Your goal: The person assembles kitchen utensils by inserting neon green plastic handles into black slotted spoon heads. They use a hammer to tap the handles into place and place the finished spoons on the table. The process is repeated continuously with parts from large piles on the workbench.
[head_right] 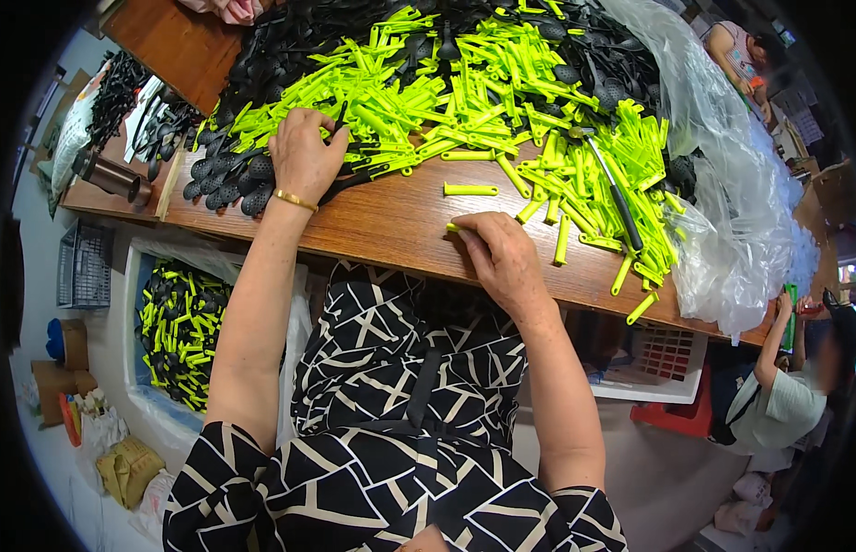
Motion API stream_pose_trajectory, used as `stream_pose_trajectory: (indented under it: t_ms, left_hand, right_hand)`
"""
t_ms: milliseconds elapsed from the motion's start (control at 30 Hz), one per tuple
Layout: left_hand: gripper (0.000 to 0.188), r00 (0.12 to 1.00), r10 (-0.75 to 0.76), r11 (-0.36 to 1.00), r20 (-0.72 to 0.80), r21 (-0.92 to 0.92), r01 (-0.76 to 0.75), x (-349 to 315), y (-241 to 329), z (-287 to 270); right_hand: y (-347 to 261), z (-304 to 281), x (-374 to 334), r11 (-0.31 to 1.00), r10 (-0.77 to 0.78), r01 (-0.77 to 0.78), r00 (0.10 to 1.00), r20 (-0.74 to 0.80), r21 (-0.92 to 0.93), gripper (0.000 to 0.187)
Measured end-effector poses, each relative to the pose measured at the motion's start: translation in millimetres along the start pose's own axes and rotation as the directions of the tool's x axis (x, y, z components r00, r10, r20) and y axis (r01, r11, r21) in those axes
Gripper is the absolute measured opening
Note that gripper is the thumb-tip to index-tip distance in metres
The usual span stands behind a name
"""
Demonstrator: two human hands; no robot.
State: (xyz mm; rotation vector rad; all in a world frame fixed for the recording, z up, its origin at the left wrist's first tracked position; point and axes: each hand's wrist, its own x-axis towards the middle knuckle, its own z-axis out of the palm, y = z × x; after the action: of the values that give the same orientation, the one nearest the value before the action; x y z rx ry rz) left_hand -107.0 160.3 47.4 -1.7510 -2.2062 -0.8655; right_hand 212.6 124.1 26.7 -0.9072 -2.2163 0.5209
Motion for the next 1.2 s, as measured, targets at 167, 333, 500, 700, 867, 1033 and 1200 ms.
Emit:
stream_pose_trajectory:
  t_ms: [167,333,500,700,867,1033,1200]
  left_hand:
    - [0.021,0.98,0.04,0.862,0.197,-0.502,0.066,-21.3,44.4,-40.0]
    - [0.029,0.819,0.163,0.306,0.55,-0.817,0.488,-84.5,66.8,-30.6]
    - [0.042,0.82,0.145,0.236,0.553,-0.825,0.514,-126.3,91.7,-30.8]
    - [0.032,0.661,0.182,0.098,0.728,-0.682,0.724,-123.5,101.0,-49.1]
    - [0.029,0.606,0.266,0.082,0.75,-0.644,0.761,-120.2,103.4,-60.4]
    - [0.029,0.574,0.3,0.132,0.762,-0.629,0.766,-124.3,105.1,-58.8]
    - [0.027,0.581,0.289,0.106,0.761,-0.629,0.77,-130.8,105.3,-51.5]
  right_hand:
    - [3.4,-6.9,-6.0,0.946,0.188,-0.174,0.982,-0.026,0.274,0.02]
    - [3.5,-29.7,-9.8,0.741,0.371,-0.264,0.927,-0.049,0.617,0.015]
    - [-21.4,-72.3,19.3,0.976,0.033,-0.034,0.999,0.011,0.214,0.017]
    - [-38.5,-82.9,51.5,0.955,-0.258,0.288,0.928,0.269,-0.077,0.015]
    - [-44.8,-74.9,51.3,0.862,-0.351,0.43,0.888,0.297,-0.269,0.021]
    - [-39.4,-76.7,49.7,0.885,-0.391,0.442,0.877,0.281,-0.148,0.024]
    - [-28.7,-71.4,41.2,0.915,-0.316,0.374,0.897,0.309,-0.15,0.023]
